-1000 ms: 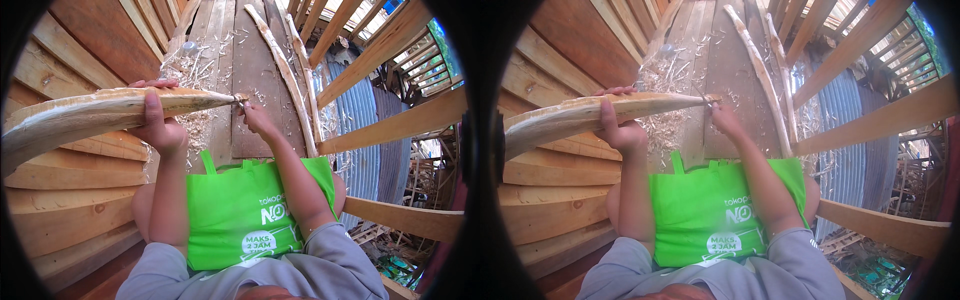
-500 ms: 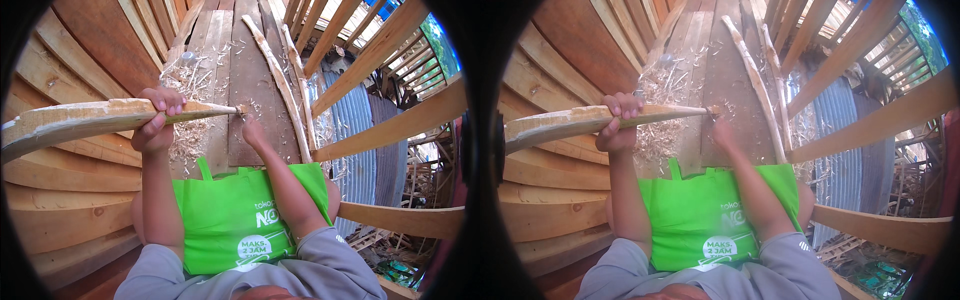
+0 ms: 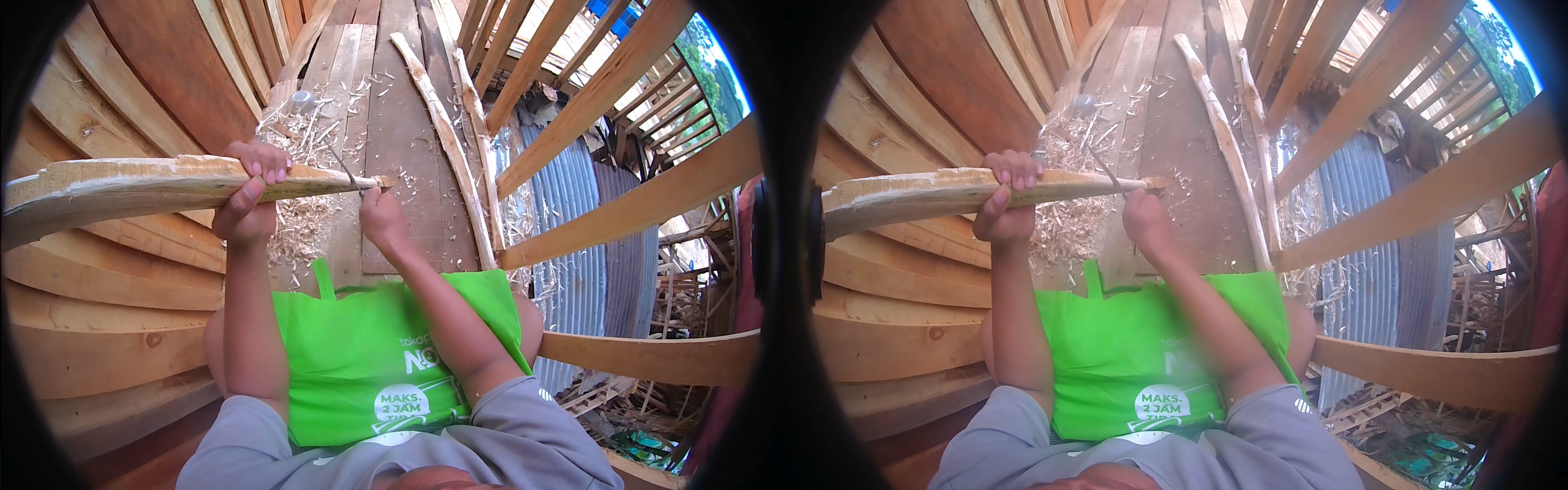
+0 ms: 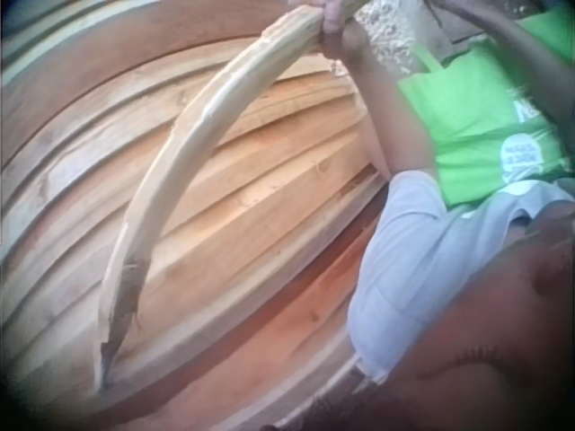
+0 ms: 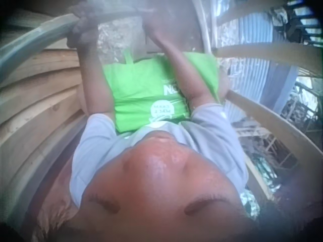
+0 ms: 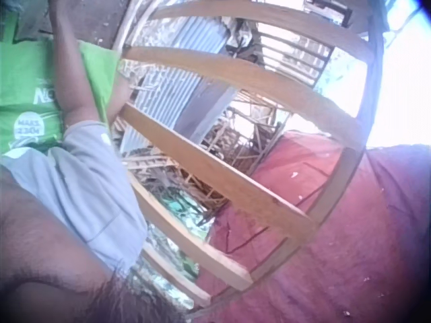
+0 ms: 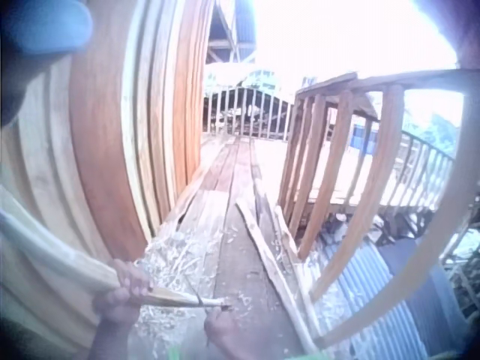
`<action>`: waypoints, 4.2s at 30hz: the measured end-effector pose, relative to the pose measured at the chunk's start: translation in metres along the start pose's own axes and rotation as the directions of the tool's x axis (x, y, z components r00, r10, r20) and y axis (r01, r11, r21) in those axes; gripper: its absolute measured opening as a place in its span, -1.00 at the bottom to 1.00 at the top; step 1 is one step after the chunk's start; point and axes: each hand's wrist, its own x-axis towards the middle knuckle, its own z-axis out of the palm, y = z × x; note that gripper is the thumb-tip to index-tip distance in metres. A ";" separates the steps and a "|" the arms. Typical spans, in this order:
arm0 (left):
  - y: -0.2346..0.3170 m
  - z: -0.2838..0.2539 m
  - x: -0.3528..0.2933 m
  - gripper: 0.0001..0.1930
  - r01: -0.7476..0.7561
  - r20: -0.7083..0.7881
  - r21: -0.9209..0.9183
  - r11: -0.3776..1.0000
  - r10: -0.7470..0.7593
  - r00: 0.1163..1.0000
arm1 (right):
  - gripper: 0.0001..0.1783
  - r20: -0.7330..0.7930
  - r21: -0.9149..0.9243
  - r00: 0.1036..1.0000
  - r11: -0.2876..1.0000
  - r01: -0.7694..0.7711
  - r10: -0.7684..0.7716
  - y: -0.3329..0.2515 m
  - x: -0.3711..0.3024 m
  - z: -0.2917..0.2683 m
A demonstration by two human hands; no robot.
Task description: The person holds a long piece of wood and uses a knife to shave off thin strips of wood, creating wood shavings. The person continues to carve the wood, occasionally adjusting their grip and the position of the wood.
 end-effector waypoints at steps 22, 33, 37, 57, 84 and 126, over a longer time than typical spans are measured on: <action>0.021 0.077 -0.007 -0.70 -0.011 -0.564 0.230 0.973 0.142 0.814 | -0.31 0.261 0.207 0.907 0.899 -0.386 0.330 0.029 -0.008 -0.009; 0.017 0.058 -0.007 -0.87 -0.038 -0.263 0.223 0.974 0.098 0.960 | -0.29 -0.033 0.057 0.991 0.990 0.130 -0.128 0.010 -0.010 -0.008; 0.009 0.059 -0.006 -0.87 -0.104 -0.433 0.279 0.954 0.222 0.874 | -0.30 0.076 0.156 0.996 0.985 -0.066 0.055 -0.004 -0.023 -0.007; 0.009 0.049 -0.002 -0.89 -0.099 -0.506 0.307 0.947 0.251 0.825 | -0.30 0.203 0.144 0.971 0.977 -0.159 0.128 -0.006 -0.014 -0.005; 0.003 0.059 0.000 -0.89 -0.091 -0.482 0.282 0.955 0.223 0.847 | -0.29 0.093 0.182 0.992 0.978 -0.100 0.084 0.010 -0.003 0.000; 0.001 0.070 0.009 -0.91 -0.106 -0.554 0.320 0.941 0.277 0.785 | -0.25 0.019 0.250 0.944 0.912 -0.324 0.330 0.059 0.019 0.022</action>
